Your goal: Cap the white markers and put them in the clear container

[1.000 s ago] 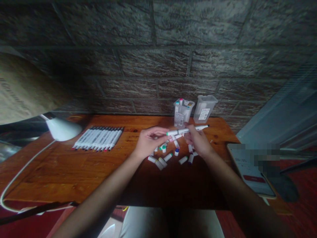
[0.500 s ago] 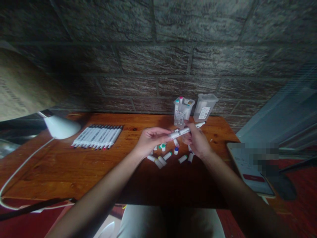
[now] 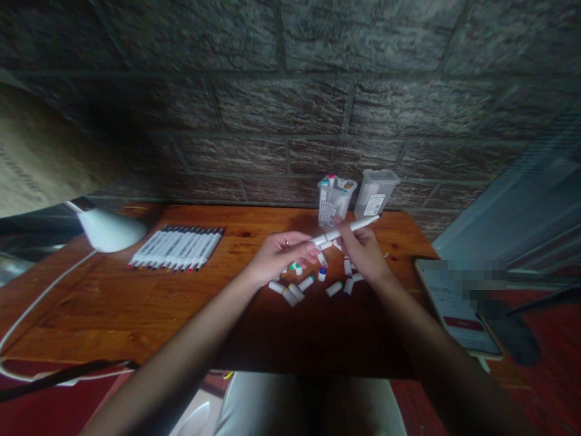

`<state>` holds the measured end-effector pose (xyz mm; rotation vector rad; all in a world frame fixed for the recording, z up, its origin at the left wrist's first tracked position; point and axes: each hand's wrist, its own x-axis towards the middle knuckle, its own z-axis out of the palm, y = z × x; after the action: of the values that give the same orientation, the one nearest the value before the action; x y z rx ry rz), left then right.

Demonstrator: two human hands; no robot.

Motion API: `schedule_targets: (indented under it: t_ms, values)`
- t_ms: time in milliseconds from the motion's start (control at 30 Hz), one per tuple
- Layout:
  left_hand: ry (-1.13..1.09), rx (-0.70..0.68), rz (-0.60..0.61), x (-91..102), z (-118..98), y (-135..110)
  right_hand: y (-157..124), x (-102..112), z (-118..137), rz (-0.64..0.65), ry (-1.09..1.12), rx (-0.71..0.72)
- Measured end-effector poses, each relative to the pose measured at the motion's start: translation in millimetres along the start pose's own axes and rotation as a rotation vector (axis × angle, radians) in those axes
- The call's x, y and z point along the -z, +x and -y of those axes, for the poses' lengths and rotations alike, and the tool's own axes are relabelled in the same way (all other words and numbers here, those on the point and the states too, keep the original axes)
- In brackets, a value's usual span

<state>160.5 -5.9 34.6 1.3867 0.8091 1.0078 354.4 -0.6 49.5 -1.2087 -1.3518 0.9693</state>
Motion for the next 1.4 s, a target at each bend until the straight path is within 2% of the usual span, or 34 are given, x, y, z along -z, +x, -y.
schedule_targets:
  t_ms: [100, 267, 400, 500, 700, 833, 1033, 1167, 1267, 1400]
  values:
    - [0.052, -0.053, -0.017, -2.4, -1, 0, -2, -1, 2, 0.033, 0.043, -0.005]
    - [0.049, -0.132, -0.075, -7.2, -3, -3, -3, 0, -1, 0.070, 0.145, -0.166]
    - [0.040, -0.126, -0.013, -7.9, -3, -6, 1, -1, -10, 0.048, 0.227, -0.153]
    - [0.058, -0.121, 0.017, -7.2, -2, -9, 3, -4, -14, 0.092, 0.323, -0.192]
    - [0.181, -0.211, -0.044, -6.2, -2, -9, -2, -16, -10, 0.189, 0.462, -0.259]
    - [0.190, -0.248, -0.037, -5.2, -4, -10, -6, -21, -8, 0.227, 0.528, -0.284]
    - [0.245, -0.252, -0.047, -2.8, 0, -10, -10, -23, -11, 0.192, 0.509, -0.261]
    - [0.180, -0.222, -0.034, -1.5, 6, -7, -6, -19, -11, 0.192, 0.478, -0.211]
    - [0.097, -0.228, -0.073, -2.1, 6, -4, -1, -12, -11, 0.153, 0.364, -0.150]
    - [0.043, -0.225, -0.076, -4.0, 2, -1, 1, -7, -10, 0.070, 0.237, -0.160]
